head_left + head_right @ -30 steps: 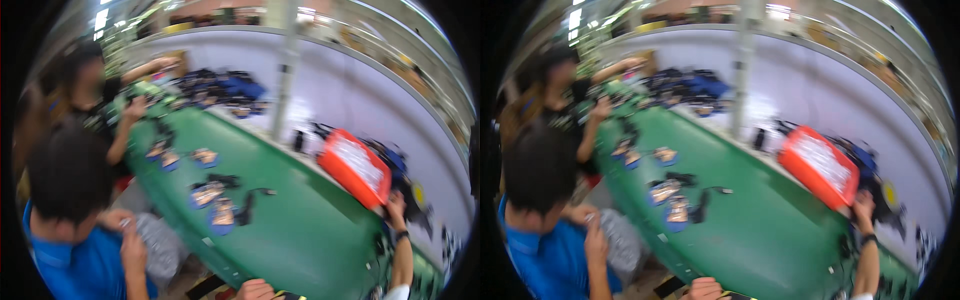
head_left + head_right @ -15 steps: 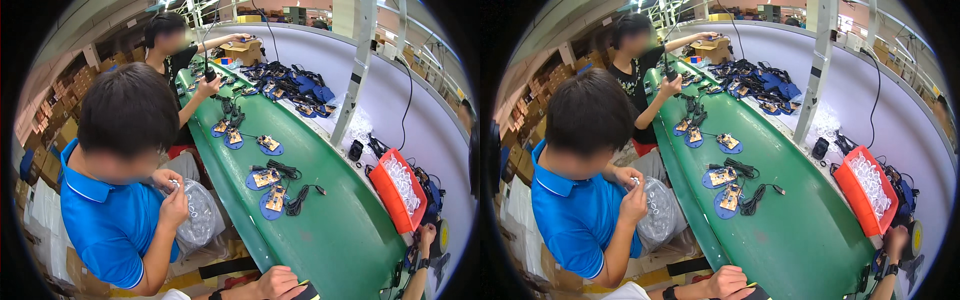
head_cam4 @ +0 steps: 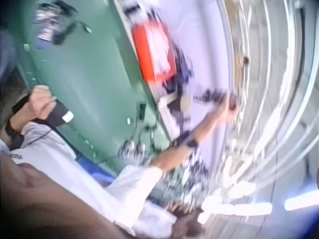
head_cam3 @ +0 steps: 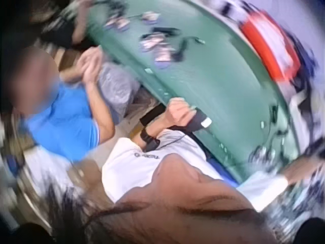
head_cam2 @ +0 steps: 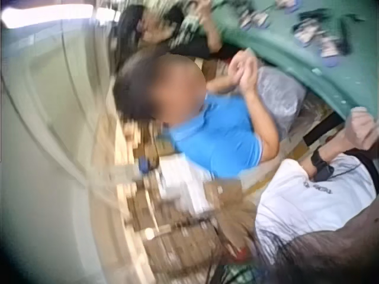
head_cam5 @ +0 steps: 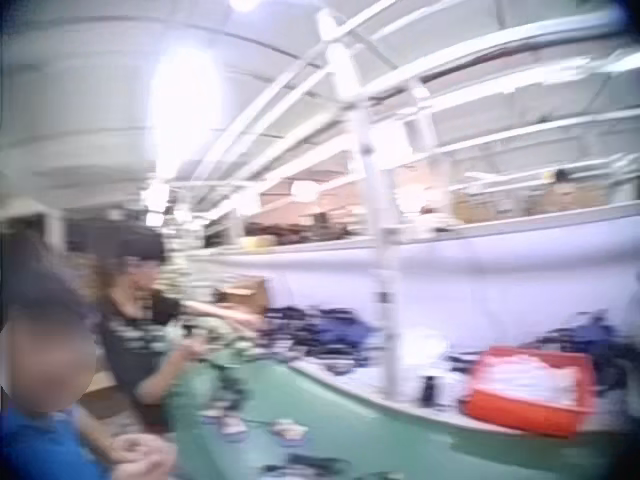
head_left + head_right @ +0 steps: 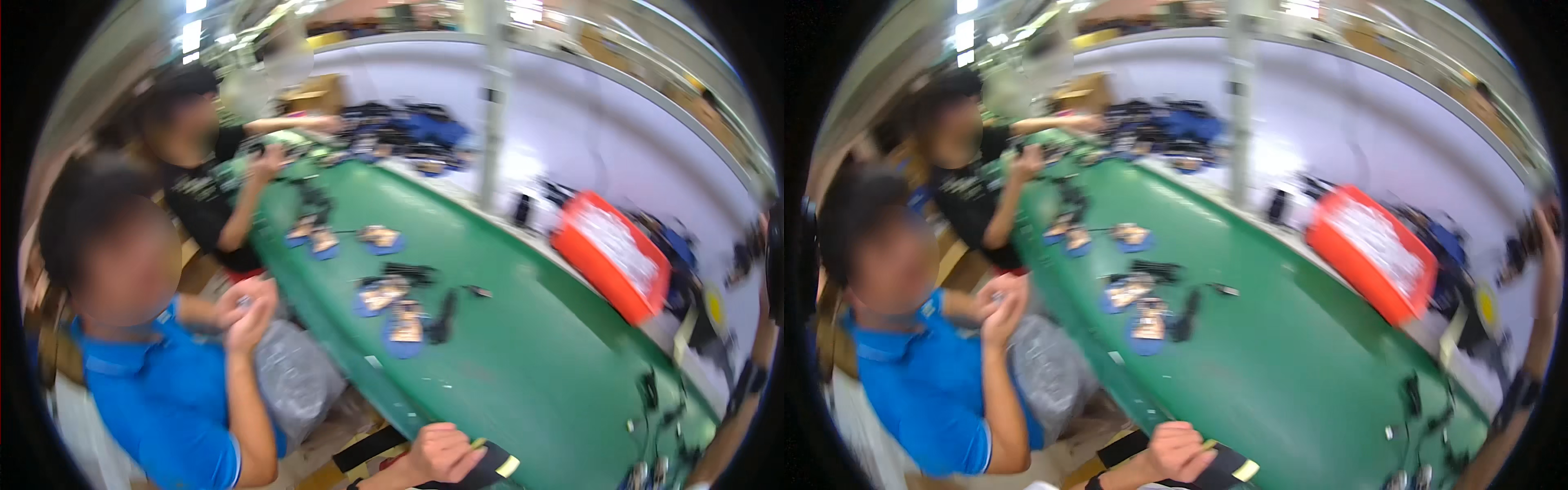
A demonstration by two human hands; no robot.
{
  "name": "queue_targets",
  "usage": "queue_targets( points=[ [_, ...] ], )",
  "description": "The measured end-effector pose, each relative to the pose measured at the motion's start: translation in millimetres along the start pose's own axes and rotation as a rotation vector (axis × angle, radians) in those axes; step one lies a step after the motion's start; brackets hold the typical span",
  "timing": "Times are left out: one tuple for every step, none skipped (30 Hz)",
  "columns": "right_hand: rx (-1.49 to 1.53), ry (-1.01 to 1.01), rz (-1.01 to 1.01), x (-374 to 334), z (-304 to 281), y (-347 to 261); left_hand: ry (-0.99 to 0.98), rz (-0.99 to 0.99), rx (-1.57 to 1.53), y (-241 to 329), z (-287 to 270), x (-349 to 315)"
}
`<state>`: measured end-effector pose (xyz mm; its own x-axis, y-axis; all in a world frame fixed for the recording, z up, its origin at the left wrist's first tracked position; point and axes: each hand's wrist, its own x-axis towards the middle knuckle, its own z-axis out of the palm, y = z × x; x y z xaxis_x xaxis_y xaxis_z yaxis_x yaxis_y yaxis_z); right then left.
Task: The recorder is assembling internal components of computer mice on a production line, including applying small adhesive pieces and routing wires.
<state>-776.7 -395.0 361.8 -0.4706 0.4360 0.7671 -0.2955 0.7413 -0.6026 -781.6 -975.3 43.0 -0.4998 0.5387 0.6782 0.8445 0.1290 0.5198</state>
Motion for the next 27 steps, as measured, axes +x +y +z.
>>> queue_targets(
  points=[
    [-0.205, 0.105, -0.101, 36, -39, 24, 0.074, 0.023, -0.029, 6, -3, 11],
    [-0.144, 0.085, 0.102, 32, 2, 6, 0.028, -0.010, 0.096, 12, -13, 5],
    [-0.130, 0.165, 0.030, 23, 32, -28, 0.119, -0.021, 0.198, 32, -18, 18],
    [-0.080, 0.119, 0.057, 30, 34, -70, 0.140, -0.039, 0.150, 24, -19, 10],
    [0.068, 0.070, 0.095, 25, 56, -61, 0.059, -0.006, 0.195, 13, -20, 0],
    [0.100, -0.008, 0.058, 32, 42, -65, 0.046, -0.057, 0.134, 10, -18, -3],
    [0.137, -0.047, 0.101, 23, 44, -85, 0.049, -0.010, 0.156, 6, -14, -2],
    [0.103, -0.021, 0.102, 9, 48, -110, -0.039, -0.054, 0.104, 5, -17, -4],
    [0.126, -0.027, 0.092, 1, 46, -125, -0.016, -0.029, 0.074, 8, -16, 0],
    [0.157, -0.032, 0.080, -5, 45, -137, 0.008, -0.004, 0.050, 9, -13, 5],
    [0.181, -0.030, 0.105, -15, 48, -148, 0.008, 0.014, 0.041, 8, -12, 7],
    [0.205, -0.029, 0.136, -31, 54, -160, -0.016, 0.026, 0.005, 5, -12, 6],
    [0.253, -0.106, 0.118, -46, 64, -171, -0.038, 0.028, -0.020, 6, -15, 5],
    [0.378, -0.058, 0.189, -65, 77, -182, -0.042, 0.029, -0.015, 7, -18, 5],
    [0.451, -0.137, 0.261, -81, 81, -186, -0.052, 0.028, -0.059, 11, -22, 7],
    [0.522, -0.213, 0.334, -95, 83, -189, -0.066, 0.028, -0.105, 14, -26, 9],
    [0.565, -0.224, 0.391, -111, 93, -189, -0.074, 0.025, -0.098, 16, -29, 9],
    [0.611, -0.237, 0.449, -126, 106, -186, -0.100, 0.020, -0.154, 19, -31, 8],
    [0.694, -0.233, 0.497, -141, 121, -185, -0.126, 0.013, -0.205, 22, -36, 7],
    [0.709, -0.271, 0.553, -151, 124, -181, -0.164, -0.009, -0.253, 16, -42, 24],
    [0.724, -0.254, 0.678, -161, 136, -178, -0.181, -0.077, -0.254, -1, -54, 49],
    [0.730, -0.237, 0.804, -170, 146, -175, -0.143, -0.187, -0.236, -26, -69, 77],
    [0.718, -0.272, 0.841, -180, 148, -159, -0.094, -0.306, -0.217, -56, -73, 114],
    [0.711, -0.310, 0.875, -191, 150, -143, -0.071, -0.416, -0.192, -87, -77, 156],
    [0.692, -0.394, 0.916, -201, 152, -127, -0.096, -0.498, -0.171, -113, -76, 191],
    [0.610, -0.427, 0.974, -211, 151, -118, -0.164, -0.536, -0.165, -129, -60, 214],
    [0.534, -0.435, 1.012, -224, 148, -109, -0.266, -0.549, -0.180, -138, -36, 234]
  ],
)
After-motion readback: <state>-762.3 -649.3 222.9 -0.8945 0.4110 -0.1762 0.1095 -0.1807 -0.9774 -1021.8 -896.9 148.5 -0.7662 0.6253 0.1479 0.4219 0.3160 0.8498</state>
